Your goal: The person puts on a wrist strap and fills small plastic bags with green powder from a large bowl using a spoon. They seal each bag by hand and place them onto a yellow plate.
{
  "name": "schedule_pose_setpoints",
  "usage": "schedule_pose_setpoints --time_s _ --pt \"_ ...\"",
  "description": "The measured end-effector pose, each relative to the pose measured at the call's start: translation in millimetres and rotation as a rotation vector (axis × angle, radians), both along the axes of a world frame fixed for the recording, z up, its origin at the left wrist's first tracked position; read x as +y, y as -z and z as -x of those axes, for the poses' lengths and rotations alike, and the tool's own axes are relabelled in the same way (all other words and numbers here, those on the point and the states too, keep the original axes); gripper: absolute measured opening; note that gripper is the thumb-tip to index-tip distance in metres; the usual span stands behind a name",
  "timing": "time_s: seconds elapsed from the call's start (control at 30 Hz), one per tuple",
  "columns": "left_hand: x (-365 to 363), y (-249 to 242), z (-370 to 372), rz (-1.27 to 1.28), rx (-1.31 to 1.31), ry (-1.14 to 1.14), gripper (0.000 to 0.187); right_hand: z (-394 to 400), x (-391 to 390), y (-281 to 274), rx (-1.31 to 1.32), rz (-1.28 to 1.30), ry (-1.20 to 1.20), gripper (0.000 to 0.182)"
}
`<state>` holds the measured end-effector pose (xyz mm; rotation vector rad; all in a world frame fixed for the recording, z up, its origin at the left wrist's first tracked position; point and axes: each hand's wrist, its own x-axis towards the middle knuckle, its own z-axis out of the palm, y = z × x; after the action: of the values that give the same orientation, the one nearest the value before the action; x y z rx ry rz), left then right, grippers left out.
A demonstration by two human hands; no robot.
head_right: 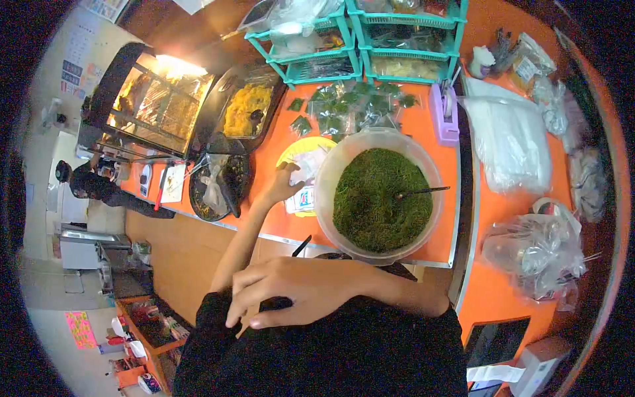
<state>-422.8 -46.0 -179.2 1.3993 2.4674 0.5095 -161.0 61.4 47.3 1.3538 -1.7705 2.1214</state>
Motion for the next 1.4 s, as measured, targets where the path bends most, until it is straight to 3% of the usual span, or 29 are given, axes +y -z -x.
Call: schedule_pose_setpoints --time_s 0.13,0.17,0.33,0.47,0.53,0.6,0.67,0.73,0.8,0.83,1.07,1.17,1.23,1.27,1.33,1.4 --pt "52 26 9 0.162 0.107 -0.118 0.083 -33 47 14 -0.187 -0.064 0.127 0.019" --pt "56 51 21 0.143 0.113 -0.104 0.095 -39 54 19 -0.186 -0.064 0.132 0.019" --pt "69 51 16 0.245 0.181 -0.080 0.093 -48 68 33 -0.299 -0.068 0.310 0.015" --pt "63 34 11 0.064 0.121 -0.114 0.086 -41 75 35 -0.323 -0.086 0.416 0.016" --pt "53 16 8 -0.275 0.101 -0.145 0.083 -34 80 33 -0.408 -0.135 0.553 0.014" --pt "42 -14 -1 -0.322 0.083 -0.207 0.085 -24 82 32 -0.458 -0.115 0.587 0.015" --pt "30 -44 -7 -0.544 0.162 -0.176 0.088 -9 83 36 -0.430 -0.198 0.868 0.015" --pt "19 -76 -21 -0.579 0.114 -0.189 0.090 10 78 35 -0.443 -0.238 0.942 0.017" --pt "10 -110 -41 -0.650 0.190 -0.052 0.091 31 70 32 -0.380 -0.353 1.175 0.021" --pt "5 -123 -55 -0.620 0.087 -0.077 0.093 42 66 34 -0.311 -0.335 1.216 0.020" --pt "-6 -163 -96 -0.555 0.254 -0.035 0.096 43 58 30 -0.206 -0.629 1.284 0.013" --pt "-7 -164 -98 -0.460 0.131 0.010 0.095 36 63 34 -0.349 -0.573 1.096 0.014" --pt "-8 -163 -96 -0.469 0.089 0.020 0.093 34 64 37 -0.358 -0.388 0.942 0.009" --pt "-10 -162 -94 -0.470 0.050 0.035 0.090 34 63 37 -0.357 -0.388 0.945 0.009" --pt "-10 -152 -88 -0.487 0.011 -0.003 0.086 37 60 37 -0.264 -0.525 1.186 0.007" --pt "-11 -134 -79 -0.501 -0.031 -0.026 0.083 49 41 9 -0.127 -0.544 1.267 0.013"
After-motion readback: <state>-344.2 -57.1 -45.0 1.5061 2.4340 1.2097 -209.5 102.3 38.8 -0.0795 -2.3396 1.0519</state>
